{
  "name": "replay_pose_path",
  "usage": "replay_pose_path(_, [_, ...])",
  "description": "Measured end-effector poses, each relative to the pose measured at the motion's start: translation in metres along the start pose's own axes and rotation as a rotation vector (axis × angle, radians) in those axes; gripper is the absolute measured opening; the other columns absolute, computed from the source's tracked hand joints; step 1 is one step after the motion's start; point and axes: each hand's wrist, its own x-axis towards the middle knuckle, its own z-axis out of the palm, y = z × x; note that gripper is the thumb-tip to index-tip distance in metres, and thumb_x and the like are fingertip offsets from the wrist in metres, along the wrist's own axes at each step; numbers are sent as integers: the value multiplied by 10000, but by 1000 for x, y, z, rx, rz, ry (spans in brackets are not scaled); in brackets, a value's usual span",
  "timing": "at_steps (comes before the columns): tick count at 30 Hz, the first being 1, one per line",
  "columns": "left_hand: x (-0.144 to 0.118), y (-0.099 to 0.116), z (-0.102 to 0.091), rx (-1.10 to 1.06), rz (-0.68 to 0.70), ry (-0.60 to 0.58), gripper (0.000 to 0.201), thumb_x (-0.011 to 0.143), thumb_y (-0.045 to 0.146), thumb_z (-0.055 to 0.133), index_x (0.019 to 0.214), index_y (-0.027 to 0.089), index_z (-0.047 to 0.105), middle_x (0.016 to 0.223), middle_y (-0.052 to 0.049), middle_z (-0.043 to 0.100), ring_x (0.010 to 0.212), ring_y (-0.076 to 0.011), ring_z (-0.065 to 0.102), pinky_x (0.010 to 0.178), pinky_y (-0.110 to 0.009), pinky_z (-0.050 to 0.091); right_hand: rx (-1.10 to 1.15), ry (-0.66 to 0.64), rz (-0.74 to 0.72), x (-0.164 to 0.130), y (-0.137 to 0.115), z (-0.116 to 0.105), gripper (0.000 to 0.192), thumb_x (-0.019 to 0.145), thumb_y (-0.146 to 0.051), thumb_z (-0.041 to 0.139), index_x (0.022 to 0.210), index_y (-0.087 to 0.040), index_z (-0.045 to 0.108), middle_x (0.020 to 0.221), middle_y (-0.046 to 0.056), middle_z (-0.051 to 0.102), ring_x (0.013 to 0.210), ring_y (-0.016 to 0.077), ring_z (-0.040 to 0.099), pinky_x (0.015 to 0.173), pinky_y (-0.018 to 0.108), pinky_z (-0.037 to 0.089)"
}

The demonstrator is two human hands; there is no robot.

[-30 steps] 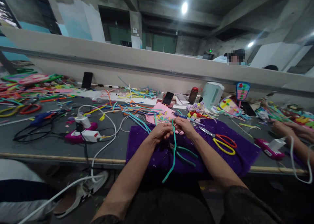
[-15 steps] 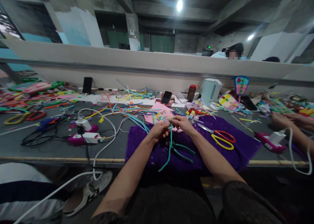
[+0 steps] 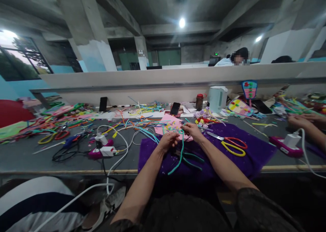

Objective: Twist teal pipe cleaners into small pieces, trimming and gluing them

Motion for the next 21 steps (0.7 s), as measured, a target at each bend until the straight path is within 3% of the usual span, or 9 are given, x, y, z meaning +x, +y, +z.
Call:
replay_pose_path(4, [7,-2,-4,-51,-5,55,360,681,467,583,807,130,564,617,-17,592,404,-56,499,326,-153,295,-22,-63,25,-2,4,8,297,667,-444,597,660,-148,570,435,-43,498,347,54,400,343,171,266])
replay_pose_path(8, [8,-3,-7,-37,-22,47,310,631,411,655,701,130,543,522,20,529,366,-37,450,313,-141,252,-46,-105,34,-4,6,15,283,666,-426,608,650,-144,587,419,-42,500,325,47,371,330,172,248])
replay_pose_path(21, [10,-3,-1,85,-83,11,229,619,308,647,713,129,539,578,-18,601,375,-44,455,324,-143,271,-27,-47,-14,0,5,14,243,623,-361,638,580,-146,534,435,-56,469,370,51,398,370,176,291])
